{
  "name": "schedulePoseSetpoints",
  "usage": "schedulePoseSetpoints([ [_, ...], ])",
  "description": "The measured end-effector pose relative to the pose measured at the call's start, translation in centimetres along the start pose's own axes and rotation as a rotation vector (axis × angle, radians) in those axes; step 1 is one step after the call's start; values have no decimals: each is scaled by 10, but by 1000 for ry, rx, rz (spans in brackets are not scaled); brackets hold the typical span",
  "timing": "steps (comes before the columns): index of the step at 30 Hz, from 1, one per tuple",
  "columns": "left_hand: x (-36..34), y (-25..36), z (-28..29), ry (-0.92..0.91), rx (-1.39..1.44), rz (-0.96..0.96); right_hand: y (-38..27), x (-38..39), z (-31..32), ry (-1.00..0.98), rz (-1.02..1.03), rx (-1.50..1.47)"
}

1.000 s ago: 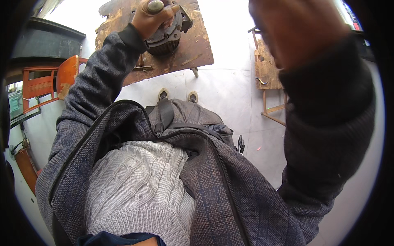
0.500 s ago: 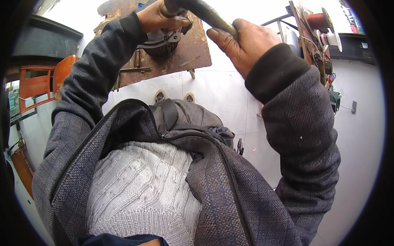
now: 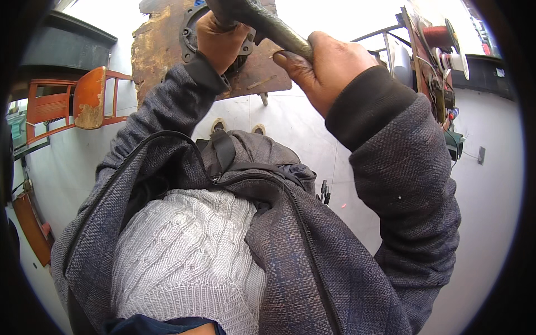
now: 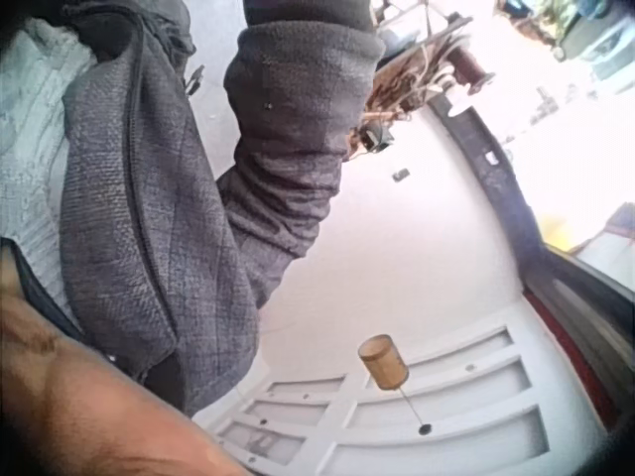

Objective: The person uses a punch and hammer to drive out pins from a motor end bell on a workbench. They repeatedly position the punch on each pin and strike it with the hammer, then rotate the motor to access additional pins.

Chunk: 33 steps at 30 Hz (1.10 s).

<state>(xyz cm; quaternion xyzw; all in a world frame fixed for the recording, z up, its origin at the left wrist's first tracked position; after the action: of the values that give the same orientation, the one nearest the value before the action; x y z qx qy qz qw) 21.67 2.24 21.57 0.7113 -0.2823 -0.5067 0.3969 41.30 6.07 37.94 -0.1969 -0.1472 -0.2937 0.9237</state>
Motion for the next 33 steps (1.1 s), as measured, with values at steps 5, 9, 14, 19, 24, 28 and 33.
schedulePoseSetpoints([
  [5, -11, -3, 26, -140, -172, 228, 8, 8, 14, -9, -28, 8],
  [9, -15, -4, 28, -174, -71, 199, -19, 29, 67, 430, 389, 397],
  [14, -13, -13, 27, -179, -239, -61, -46, 42, 73, 228, 91, -966],
  [19, -12, -3, 32, -590, -487, -116, 0, 22, 2, -38, -119, -1],
  [24, -42, 14, 45, -873, -355, 198, 17, 51, 3, 59, -141, -66],
  [28, -53, 26, 51, -992, -237, 370, -2, 55, 10, 19, -147, -113],
  [33, -54, 25, 54, -950, -103, 275, -7, 26, 4, 37, -49, 44],
])
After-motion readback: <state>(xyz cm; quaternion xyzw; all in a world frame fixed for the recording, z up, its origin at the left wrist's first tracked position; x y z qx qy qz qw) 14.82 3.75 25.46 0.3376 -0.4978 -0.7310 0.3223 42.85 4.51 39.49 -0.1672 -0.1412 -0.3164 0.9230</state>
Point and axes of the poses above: each hand's wrist, its own x-axis away from the middle knuckle, its own z-axis out of the back of the hand, y = z × x, the point moved 1 cm from there along -x, towards the middle knuckle, and after that the axes turned 13 degrees about -y, right-handed, at the moved point
